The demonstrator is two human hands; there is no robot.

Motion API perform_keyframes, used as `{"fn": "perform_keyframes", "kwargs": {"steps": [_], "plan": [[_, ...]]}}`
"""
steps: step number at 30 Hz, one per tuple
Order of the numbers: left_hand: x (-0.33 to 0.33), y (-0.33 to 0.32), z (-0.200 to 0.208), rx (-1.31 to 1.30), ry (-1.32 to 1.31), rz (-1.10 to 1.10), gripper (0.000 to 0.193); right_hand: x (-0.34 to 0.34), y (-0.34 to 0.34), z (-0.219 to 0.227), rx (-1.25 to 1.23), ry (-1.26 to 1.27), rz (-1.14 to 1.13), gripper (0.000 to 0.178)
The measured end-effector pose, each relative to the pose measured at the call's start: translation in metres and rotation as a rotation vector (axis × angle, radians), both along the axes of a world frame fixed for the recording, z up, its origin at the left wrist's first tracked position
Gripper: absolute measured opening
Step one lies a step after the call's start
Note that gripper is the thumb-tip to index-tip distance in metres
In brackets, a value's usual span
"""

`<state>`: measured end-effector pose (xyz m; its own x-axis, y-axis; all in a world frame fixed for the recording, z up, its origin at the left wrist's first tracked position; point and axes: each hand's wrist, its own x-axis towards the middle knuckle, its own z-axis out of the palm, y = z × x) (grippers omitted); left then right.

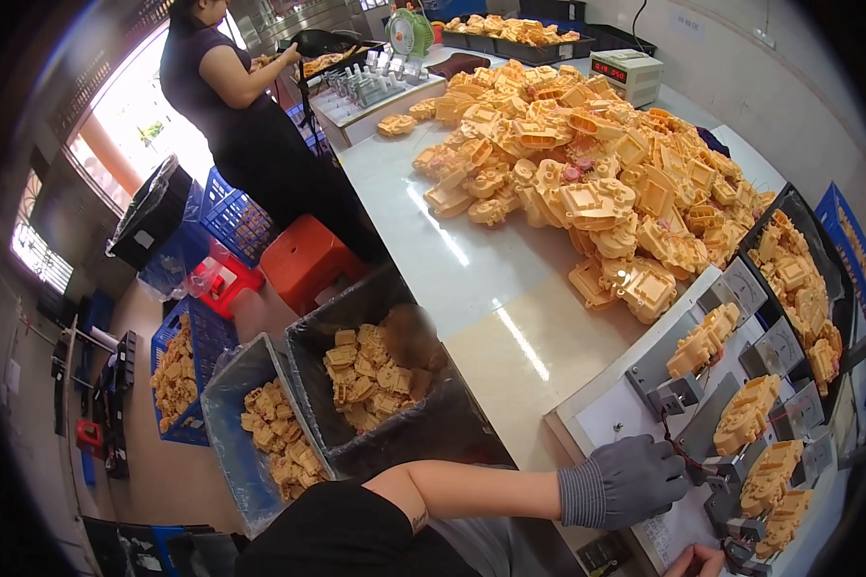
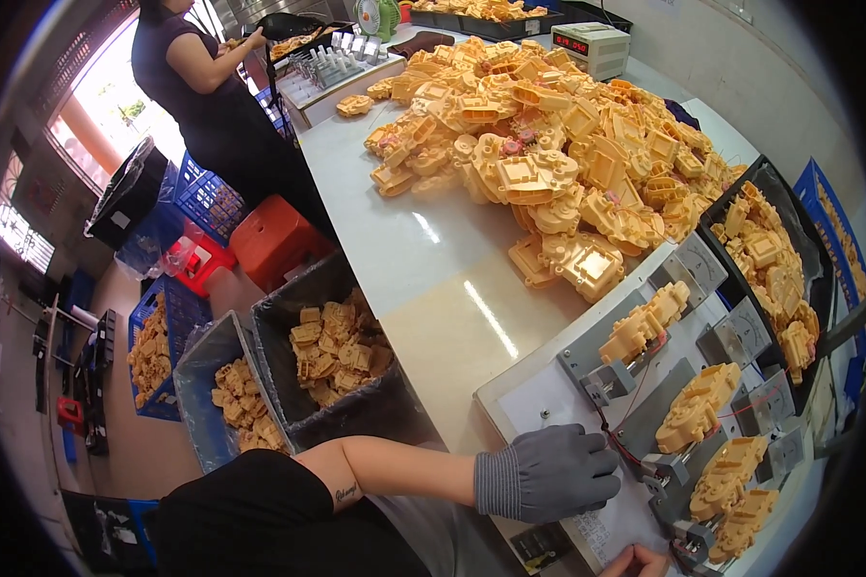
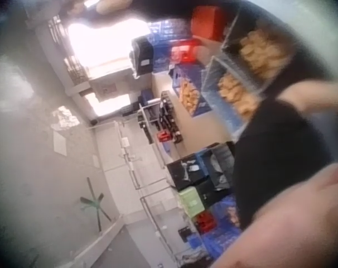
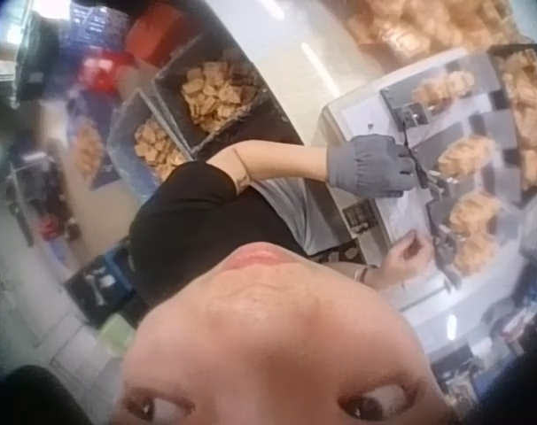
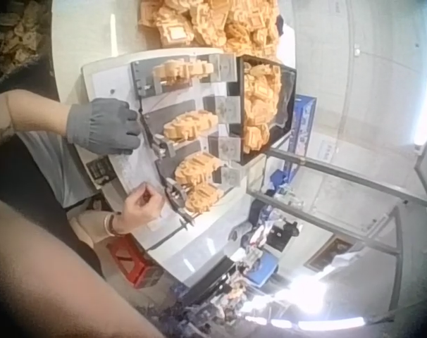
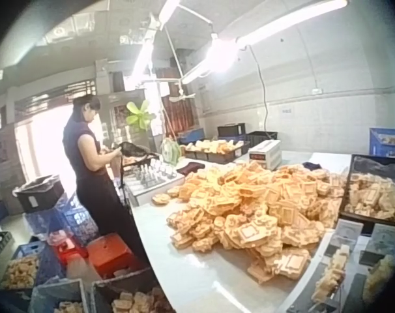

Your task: The person assembles or tests plastic toy tank components by hand using a specialized fixture on a factory production line.

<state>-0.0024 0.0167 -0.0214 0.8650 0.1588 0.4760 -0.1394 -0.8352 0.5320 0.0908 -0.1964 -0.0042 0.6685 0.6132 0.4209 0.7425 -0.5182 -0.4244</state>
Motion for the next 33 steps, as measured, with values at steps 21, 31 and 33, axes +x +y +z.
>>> {"fn": "perform_keyframes", "kwargs": {"steps": [21, 31, 33], "plan": [[0.001, -0.001, 0.000, -0.011, -0.038, 0.016, 0.020, -0.004, 0.010, 0.009, 0.035, 0.069, -0.053, 0.008], [-0.002, 0.001, 0.001, -0.014, -0.004, 0.001, 0.022, -0.007, 0.012, 0.010, 0.033, 0.118, -0.081, 0.011], [-0.002, 0.000, 0.001, -0.032, 0.000, -0.010, 0.023, -0.008, 0.011, 0.011, 0.036, 0.117, -0.089, 0.011]]}}
